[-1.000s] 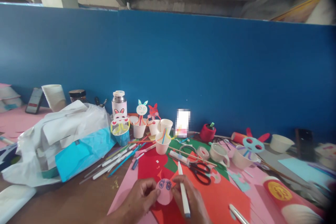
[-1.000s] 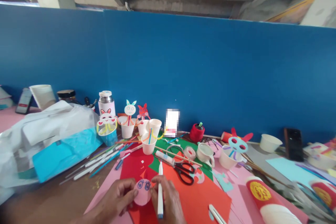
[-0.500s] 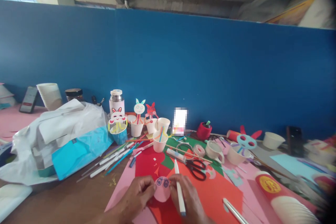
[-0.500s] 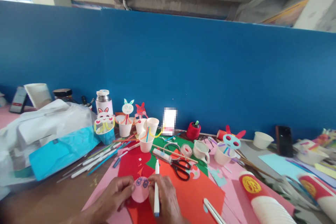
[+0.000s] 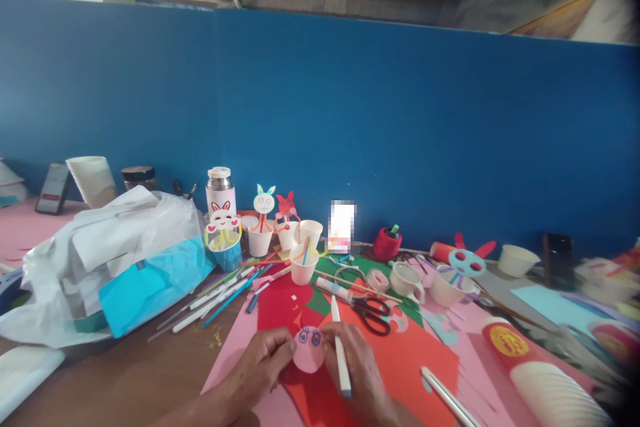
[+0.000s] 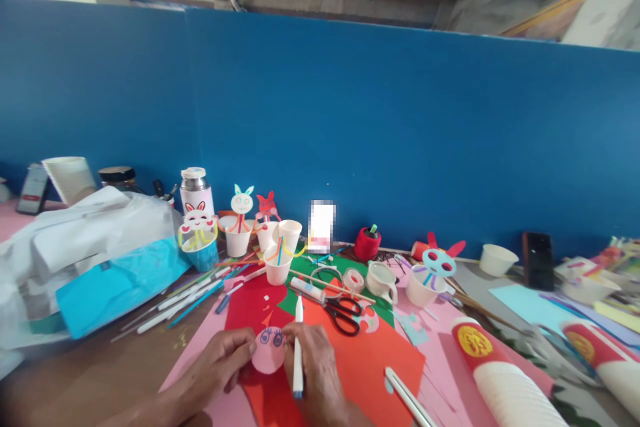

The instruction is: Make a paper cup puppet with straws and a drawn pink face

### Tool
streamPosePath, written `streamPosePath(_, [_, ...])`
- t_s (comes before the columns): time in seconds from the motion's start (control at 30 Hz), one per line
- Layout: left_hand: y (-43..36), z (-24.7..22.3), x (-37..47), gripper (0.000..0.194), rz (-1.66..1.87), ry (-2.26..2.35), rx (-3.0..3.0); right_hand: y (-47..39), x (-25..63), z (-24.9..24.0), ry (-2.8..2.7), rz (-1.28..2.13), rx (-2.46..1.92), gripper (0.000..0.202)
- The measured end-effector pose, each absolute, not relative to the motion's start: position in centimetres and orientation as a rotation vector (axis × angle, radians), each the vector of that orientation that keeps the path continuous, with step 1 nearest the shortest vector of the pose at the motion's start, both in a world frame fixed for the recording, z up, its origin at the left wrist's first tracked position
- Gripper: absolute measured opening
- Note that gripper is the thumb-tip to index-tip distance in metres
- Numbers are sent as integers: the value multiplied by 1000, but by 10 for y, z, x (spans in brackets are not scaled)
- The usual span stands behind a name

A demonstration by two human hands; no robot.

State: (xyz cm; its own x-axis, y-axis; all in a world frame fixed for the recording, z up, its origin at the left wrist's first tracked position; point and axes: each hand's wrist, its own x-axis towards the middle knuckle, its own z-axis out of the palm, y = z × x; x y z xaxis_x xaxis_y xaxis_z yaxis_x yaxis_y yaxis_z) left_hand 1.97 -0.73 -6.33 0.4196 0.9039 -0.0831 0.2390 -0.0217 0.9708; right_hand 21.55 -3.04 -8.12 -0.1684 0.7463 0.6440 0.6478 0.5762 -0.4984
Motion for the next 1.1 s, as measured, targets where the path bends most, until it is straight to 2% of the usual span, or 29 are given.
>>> streamPosePath(1.1, [-9, -63, 20, 50, 741, 1092, 1566, -37, 215, -75, -1900, 122, -1198, 14])
